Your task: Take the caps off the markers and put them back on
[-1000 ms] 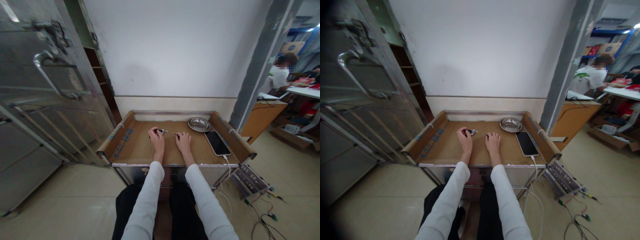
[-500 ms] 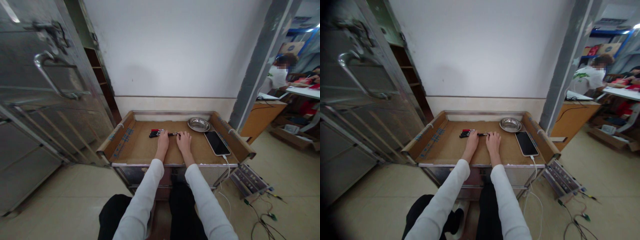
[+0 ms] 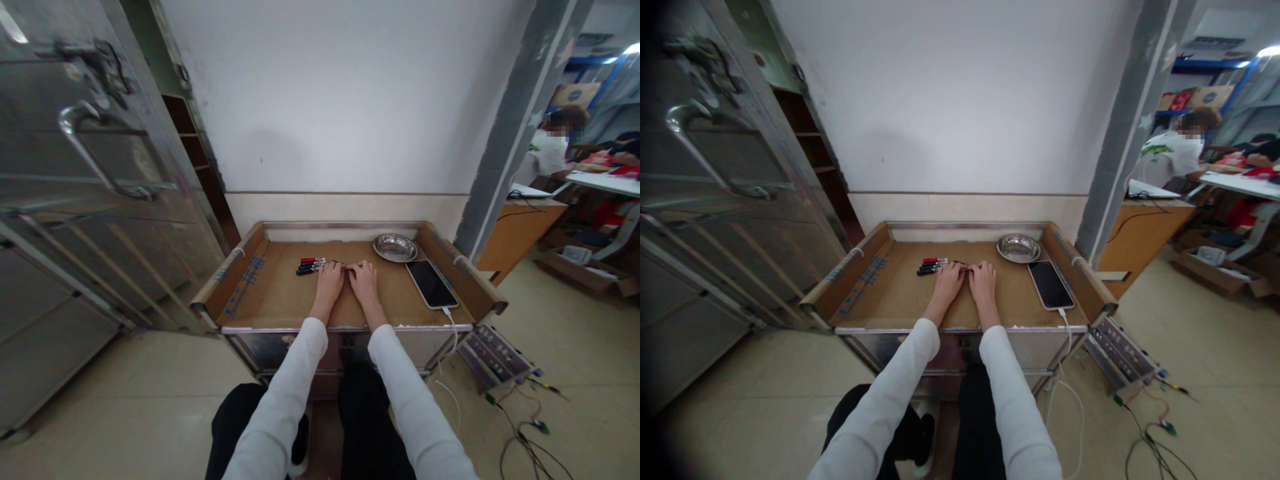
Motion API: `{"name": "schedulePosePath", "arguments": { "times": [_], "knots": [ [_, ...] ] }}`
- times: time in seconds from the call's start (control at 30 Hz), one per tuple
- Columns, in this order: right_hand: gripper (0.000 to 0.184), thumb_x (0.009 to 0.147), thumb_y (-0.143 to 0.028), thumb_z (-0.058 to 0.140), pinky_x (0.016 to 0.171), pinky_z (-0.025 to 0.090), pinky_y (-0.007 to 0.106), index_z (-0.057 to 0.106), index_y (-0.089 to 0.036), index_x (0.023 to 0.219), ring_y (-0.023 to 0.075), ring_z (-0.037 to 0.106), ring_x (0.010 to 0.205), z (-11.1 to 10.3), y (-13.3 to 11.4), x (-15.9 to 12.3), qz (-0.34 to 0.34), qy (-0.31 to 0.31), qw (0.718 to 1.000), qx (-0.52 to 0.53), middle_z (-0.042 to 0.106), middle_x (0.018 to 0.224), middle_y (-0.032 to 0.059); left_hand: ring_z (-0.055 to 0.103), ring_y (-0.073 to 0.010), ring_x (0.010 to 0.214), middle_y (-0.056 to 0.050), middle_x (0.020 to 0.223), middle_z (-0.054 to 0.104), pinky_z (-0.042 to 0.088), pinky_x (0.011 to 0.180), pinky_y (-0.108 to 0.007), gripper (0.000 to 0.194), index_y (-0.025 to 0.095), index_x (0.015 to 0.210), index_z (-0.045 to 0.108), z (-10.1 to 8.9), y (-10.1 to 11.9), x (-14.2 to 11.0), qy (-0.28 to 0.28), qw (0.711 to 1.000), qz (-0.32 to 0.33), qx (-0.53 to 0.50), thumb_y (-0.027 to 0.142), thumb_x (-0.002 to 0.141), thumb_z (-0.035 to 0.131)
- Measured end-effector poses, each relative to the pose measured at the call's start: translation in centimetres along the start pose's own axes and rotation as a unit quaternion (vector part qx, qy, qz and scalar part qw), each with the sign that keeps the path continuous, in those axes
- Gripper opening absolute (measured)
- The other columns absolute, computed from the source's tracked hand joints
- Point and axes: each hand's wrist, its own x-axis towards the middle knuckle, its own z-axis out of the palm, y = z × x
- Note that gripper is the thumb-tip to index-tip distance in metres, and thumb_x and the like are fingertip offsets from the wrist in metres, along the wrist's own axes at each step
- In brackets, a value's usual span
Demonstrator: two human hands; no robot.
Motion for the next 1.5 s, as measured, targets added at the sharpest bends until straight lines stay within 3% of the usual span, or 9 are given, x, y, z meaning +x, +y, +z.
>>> {"name": "schedulePosePath", "arguments": {
  "times": [0.3,0.5,0.63,0.87,1.5],
  "knots": [
    [0.025,0.090,-0.014,0.043,0.084,0.034,0.029,0.062,-0.018,0.105,0.0196,0.048,0.095,0.7,0.4,0.2,0.003,0.004,0.999,0.040,0.060,0.104,0.0081,0.054,-0.0257,0.104,-0.012,0.105,0.062,0.039,0.089,-0.039,0.025,0.016,0.099,0.060,-0.4,0.0,-0.1,0.033,0.996,-0.070,0.049,0.023,0.094,0.037],
    [0.020,0.089,-0.013,0.042,0.083,0.034,0.030,0.061,-0.015,0.096,0.0199,0.048,0.094,0.3,0.3,0.0,0.018,0.014,1.000,0.004,0.059,0.101,0.0097,0.052,-0.0277,0.106,-0.014,0.108,0.060,0.039,0.089,-0.039,0.022,0.013,0.100,0.057,-0.6,0.3,-0.1,0.051,0.993,-0.084,0.068,0.026,0.092,0.041],
    [0.021,0.090,-0.017,0.040,0.083,0.034,0.031,0.061,-0.016,0.092,0.0211,0.048,0.095,-0.1,-0.1,-0.3,0.029,-0.006,0.999,-0.032,0.058,0.101,0.0113,0.052,-0.0282,0.106,-0.014,0.107,0.060,0.039,0.090,-0.040,0.023,0.014,0.096,0.058,-0.3,0.2,-0.2,0.046,0.995,-0.069,0.054,0.028,0.093,0.039],
    [0.029,0.088,-0.016,0.042,0.088,0.033,0.034,0.056,-0.017,0.113,0.0240,0.046,0.105,-0.5,-0.7,-0.5,0.026,-0.029,0.997,-0.070,0.055,0.113,0.0132,0.052,-0.0256,0.106,-0.013,0.107,0.060,0.039,0.091,-0.038,0.020,0.016,0.098,0.057,0.0,0.1,-0.2,0.029,0.998,-0.051,0.021,0.018,0.091,0.038],
    [0.034,0.086,-0.015,0.041,0.090,0.034,0.034,0.057,-0.015,0.116,0.0240,0.045,0.106,-0.1,-0.2,-0.4,0.011,-0.032,0.998,-0.044,0.059,0.115,0.0127,0.052,-0.0260,0.109,-0.013,0.111,0.058,0.039,0.093,-0.038,0.021,0.015,0.104,0.054,-0.2,0.3,-0.3,0.020,0.998,-0.059,0.017,0.017,0.087,0.042]
  ]
}}
